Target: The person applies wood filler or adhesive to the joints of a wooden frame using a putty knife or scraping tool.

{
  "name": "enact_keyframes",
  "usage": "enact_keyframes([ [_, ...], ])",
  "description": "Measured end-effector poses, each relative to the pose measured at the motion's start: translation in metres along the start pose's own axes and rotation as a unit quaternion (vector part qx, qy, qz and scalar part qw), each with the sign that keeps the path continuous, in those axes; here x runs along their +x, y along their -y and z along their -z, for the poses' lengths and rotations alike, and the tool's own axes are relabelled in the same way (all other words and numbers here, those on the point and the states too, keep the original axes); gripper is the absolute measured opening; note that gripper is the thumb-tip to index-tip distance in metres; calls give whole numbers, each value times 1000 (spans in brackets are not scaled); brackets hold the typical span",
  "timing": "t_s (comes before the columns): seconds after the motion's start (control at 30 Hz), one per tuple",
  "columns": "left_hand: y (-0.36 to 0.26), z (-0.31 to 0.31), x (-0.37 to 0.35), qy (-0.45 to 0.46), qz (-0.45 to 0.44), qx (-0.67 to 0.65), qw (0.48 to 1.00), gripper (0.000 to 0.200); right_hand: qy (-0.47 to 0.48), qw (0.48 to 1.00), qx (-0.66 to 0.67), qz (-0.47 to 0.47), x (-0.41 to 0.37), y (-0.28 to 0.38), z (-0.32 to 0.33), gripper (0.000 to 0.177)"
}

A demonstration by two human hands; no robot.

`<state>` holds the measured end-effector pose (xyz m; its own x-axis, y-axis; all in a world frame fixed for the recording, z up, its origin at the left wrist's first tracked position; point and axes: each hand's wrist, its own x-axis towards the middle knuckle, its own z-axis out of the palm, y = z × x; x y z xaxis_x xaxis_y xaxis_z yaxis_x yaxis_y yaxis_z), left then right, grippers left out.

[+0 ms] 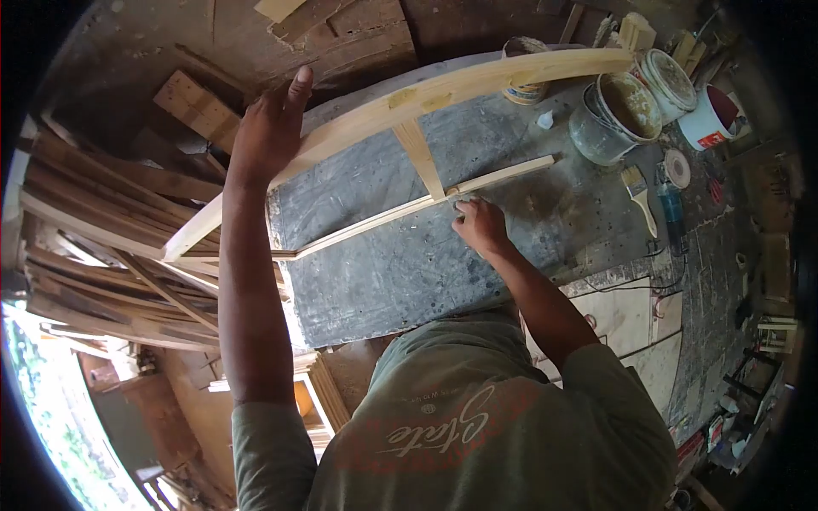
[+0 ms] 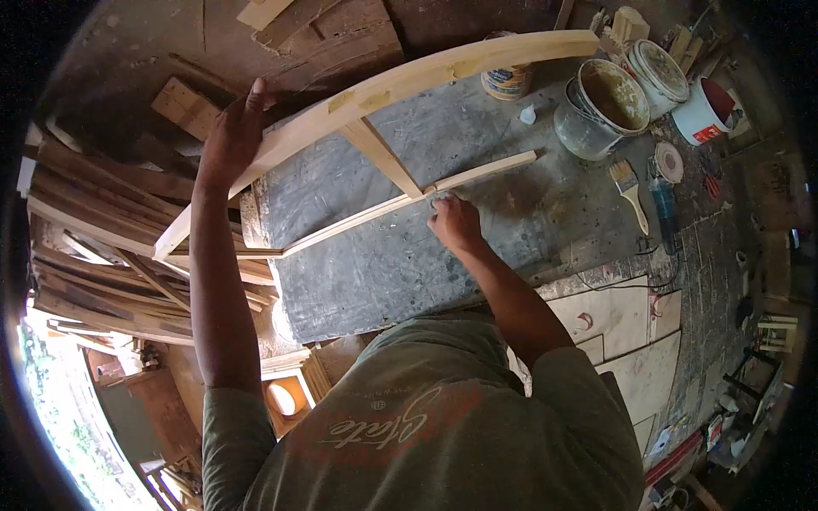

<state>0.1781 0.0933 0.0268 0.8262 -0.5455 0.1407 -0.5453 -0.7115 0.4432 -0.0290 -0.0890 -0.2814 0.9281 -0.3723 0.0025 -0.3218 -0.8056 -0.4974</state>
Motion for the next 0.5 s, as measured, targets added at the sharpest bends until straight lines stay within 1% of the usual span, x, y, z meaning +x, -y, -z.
enact_keyframes([
  [0.03, -4, 2, -4, 7, 1, 4, 1000, 67, 20, 1000, -7, -6, 5, 4, 9, 27],
  [0.07, -5, 3, -6, 13, 3, 9, 1000, 64, 6, 1000, 4, -14, 9, 7, 14, 27],
  [0.13, 1, 0, -7, -10, 2, 18, 1000, 70, -17, 999, 26, -30, 14, 10, 19, 28],
  [0.17, 3, -2, -9, -19, 2, 22, 1000, 74, -4, 999, 17, -34, 16, 10, 17, 28],
  [0.27, -5, 0, -17, -34, -24, 22, 999, 53, 31, 999, -7, -41, 21, 10, 18, 27],
  [0.33, -5, 1, -18, -26, -23, 14, 999, 52, 55, 998, -22, -38, 19, 16, 30, 27],
  [0.37, -5, 1, -19, -23, -24, 10, 999, 51, 55, 998, -19, -34, 20, 15, 30, 27],
  [0.47, -8, 1, -22, -42, -64, 22, 997, 50, 49, 998, -6, -26, 28, 13, 28, 27],
  [0.5, -6, 1, -22, -37, -55, 22, 998, 49, 46, 998, 3, -30, 29, 13, 23, 27],
])
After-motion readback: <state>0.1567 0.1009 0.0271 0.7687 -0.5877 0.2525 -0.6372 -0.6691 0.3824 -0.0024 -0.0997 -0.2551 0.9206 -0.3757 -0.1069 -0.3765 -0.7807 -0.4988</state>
